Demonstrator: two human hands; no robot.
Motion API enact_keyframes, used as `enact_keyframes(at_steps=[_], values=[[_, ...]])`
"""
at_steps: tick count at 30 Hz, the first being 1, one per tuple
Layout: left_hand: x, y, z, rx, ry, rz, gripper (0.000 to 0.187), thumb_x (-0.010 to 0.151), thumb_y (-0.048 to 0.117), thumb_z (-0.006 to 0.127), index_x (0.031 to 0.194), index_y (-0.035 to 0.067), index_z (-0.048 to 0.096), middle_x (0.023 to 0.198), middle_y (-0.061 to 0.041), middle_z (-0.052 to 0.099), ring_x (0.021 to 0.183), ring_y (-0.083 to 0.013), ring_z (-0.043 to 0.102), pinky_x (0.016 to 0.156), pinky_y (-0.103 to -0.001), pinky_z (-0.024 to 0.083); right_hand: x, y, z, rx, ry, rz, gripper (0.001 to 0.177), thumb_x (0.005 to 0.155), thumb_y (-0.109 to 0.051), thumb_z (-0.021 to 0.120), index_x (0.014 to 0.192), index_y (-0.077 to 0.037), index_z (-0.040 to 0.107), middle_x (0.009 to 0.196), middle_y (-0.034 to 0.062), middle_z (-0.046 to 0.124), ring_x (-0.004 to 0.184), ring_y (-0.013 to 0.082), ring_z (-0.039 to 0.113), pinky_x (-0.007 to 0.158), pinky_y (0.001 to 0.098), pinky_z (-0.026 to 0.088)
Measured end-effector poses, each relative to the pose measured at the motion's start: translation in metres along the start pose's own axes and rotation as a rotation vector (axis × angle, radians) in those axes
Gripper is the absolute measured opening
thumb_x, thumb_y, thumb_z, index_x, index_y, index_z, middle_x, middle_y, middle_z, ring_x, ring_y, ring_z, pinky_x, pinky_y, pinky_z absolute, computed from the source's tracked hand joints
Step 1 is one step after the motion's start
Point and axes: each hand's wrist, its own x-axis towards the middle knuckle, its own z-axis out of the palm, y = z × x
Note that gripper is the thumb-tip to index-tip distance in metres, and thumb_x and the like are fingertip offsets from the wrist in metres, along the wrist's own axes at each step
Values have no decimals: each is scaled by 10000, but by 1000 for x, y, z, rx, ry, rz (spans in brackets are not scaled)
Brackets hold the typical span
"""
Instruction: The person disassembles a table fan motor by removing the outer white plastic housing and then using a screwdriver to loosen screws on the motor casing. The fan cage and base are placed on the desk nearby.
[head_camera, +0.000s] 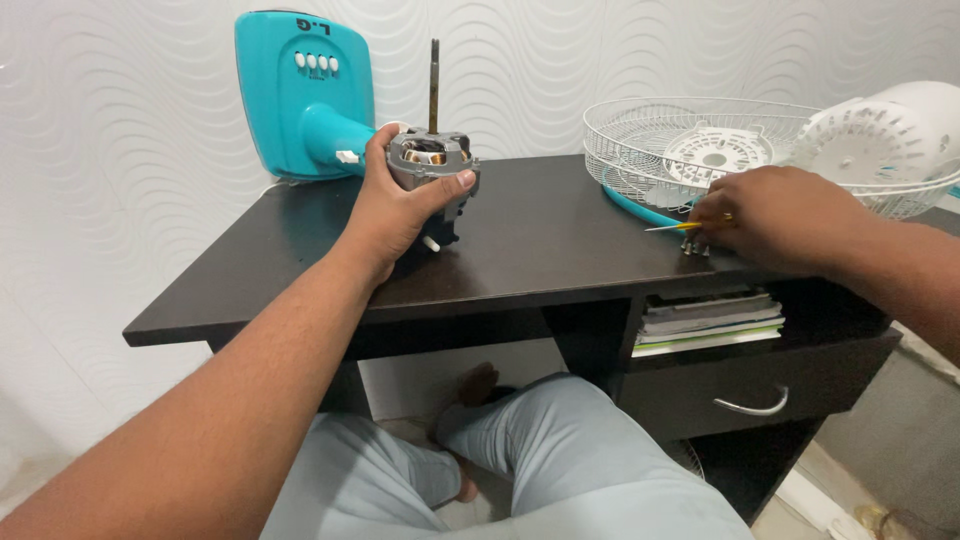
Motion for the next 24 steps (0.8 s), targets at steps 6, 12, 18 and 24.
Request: enact_keyframes(at_steps=[6, 12, 18, 24], values=[[-1, -2, -1, -4, -4, 27, 1241, 661, 423, 891, 1569, 59, 126, 1429, -257, 479, 1305, -293, 585, 1066, -379, 514, -2, 4, -12, 28, 41, 76, 404, 927, -439, 675, 1280, -248, 725, 1157, 43, 753, 1037, 252, 728, 931, 435, 589], [-2, -1, 0, -38, -7, 23, 1233, 648, 410, 882, 1564, 63, 132, 1403, -258, 496, 1255, -294, 626, 1018, -380, 555, -19, -8, -38, 255, 310, 226, 473, 991, -456, 696, 1279, -83, 742, 967, 208, 763, 746, 327, 756, 705, 428, 618], [-3, 0, -1, -75, -40, 38, 1184, 657, 367, 885, 1568, 82, 185, 1396, -237, 528, 1248, -282, 627, 1029, -374, 535, -23, -72, -26, 928, 266, 237, 420, 956, -445, 632, 1115, -77, 757, 720, 159, 644, 550, 175, 505, 529, 337, 428], [-1, -2, -6, -119, -89, 35, 1181, 631, 331, 899, 1565, 111, 210, 1402, -202, 549, 1291, -283, 588, 1087, -404, 465, 1, -142, -5, 1589, 109, 73, 405, 913, -189, 424, 1040, 17, 748, 693, 15, 504, 577, 105, 422, 506, 266, 363]])
